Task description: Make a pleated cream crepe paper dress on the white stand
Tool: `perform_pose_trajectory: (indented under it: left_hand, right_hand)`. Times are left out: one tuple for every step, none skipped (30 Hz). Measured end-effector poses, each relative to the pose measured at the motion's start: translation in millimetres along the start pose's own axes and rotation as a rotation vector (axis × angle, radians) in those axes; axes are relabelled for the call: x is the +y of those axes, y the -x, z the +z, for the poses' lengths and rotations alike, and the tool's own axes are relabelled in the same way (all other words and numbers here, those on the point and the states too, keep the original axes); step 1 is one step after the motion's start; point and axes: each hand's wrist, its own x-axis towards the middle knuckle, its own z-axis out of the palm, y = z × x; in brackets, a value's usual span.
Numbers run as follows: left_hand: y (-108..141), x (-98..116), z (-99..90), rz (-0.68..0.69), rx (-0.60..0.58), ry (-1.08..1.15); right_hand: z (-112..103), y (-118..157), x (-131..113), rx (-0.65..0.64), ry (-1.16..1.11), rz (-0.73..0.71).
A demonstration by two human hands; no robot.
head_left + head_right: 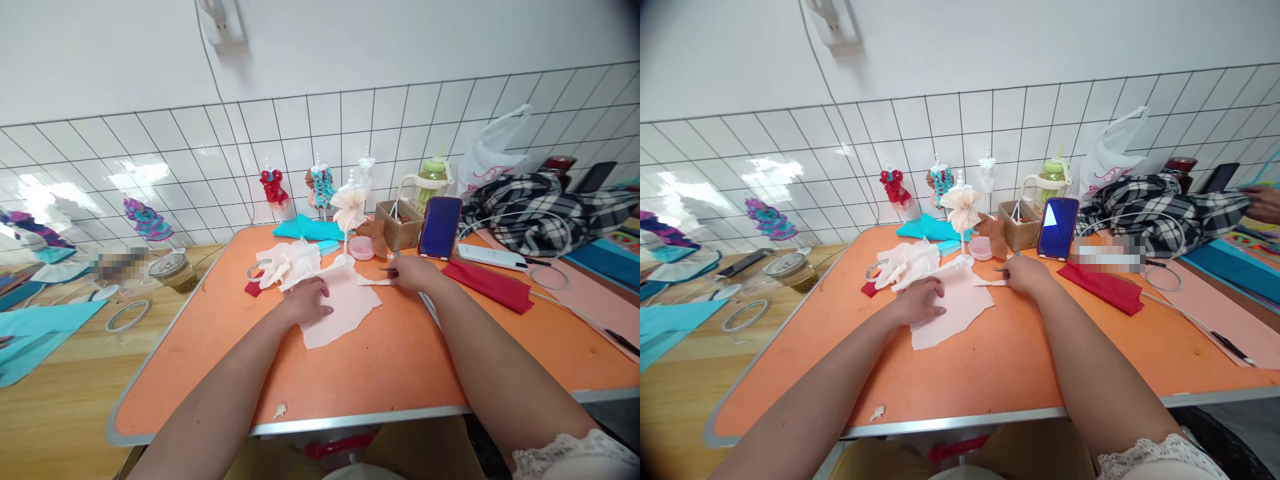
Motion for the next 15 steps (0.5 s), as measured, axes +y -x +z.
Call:
perform_pose_trajectory:
  left_hand:
    - [-0.7, -0.1, 0.6, -0.032, 0.008, -0.004]
    - [-1.5, -0.6, 1.3, -0.077, 0.019, -0.009]
    - [-2.4, -1.3, 2.0, -0.129, 0.032, -0.016]
    - [-3.2, -2.4, 2.5, -0.18, 0.049, -0.022]
    - [-3.7, -3.8, 2.9, -0.221, 0.062, -0.024]
    - [-3.9, -5.3, 3.1, -0.241, 0.067, -0.015]
    - [-3.7, -6.9, 3.1, -0.242, 0.065, 0.003]
    - [-3.2, -8.4, 3.1, -0.229, 0.055, 0.028]
    - [-2.6, -9.8, 3.2, -0.211, 0.041, 0.053]
    - [-2.1, -10.9, 3.5, -0.19, 0.027, 0.073]
    - [-1.7, -11.7, 3.9, -0.172, 0.017, 0.083]
    - [-1.5, -12.2, 4.5, -0.161, 0.016, 0.081]
    - [-1.7, -12.5, 5.3, -0.154, 0.018, 0.075]
    - [-2.0, -12.5, 6.1, -0.15, 0.02, 0.068]
    - [-2.4, -12.6, 6.8, -0.148, 0.02, 0.065]
  right_hand:
    - [-3.2, 1.8, 1.9, 0.014, 0.02, 0.034]
    - [-5.9, 4.1, 0.8, 0.043, 0.03, 0.059]
    - [-7.6, 7.1, -3.4, 0.068, 0.01, 0.066]
    - [-8.1, 10.7, -10.4, 0.066, -0.046, 0.056]
    - [-7.3, 14.9, -19.5, 0.041, -0.142, 0.03]
    - [-5.2, 19.2, -29.6, -0.081, -0.294, -0.027]
    - [-2.2, 23.3, -39.8, -0.273, -0.44, -0.072]
    - [1.5, 26.7, -48.8, -0.481, -0.528, -0.106]
    - [5.3, 28.9, -56.0, -0.657, -0.554, -0.103]
    - [9.0, 29.8, -60.9, -0.769, -0.551, -0.09]
    - [12.1, 29.3, -63.5, -0.84, -0.543, -0.08]
    - [14.7, 27.8, -64.2, -0.875, -0.548, -0.067]
    - [16.7, 25.7, -63.4, -0.892, -0.577, -0.058]
    - [18.4, 23.3, -61.8, -0.903, -0.626, -0.049]
    - [19.8, 21.0, -59.9, -0.911, -0.677, -0.034]
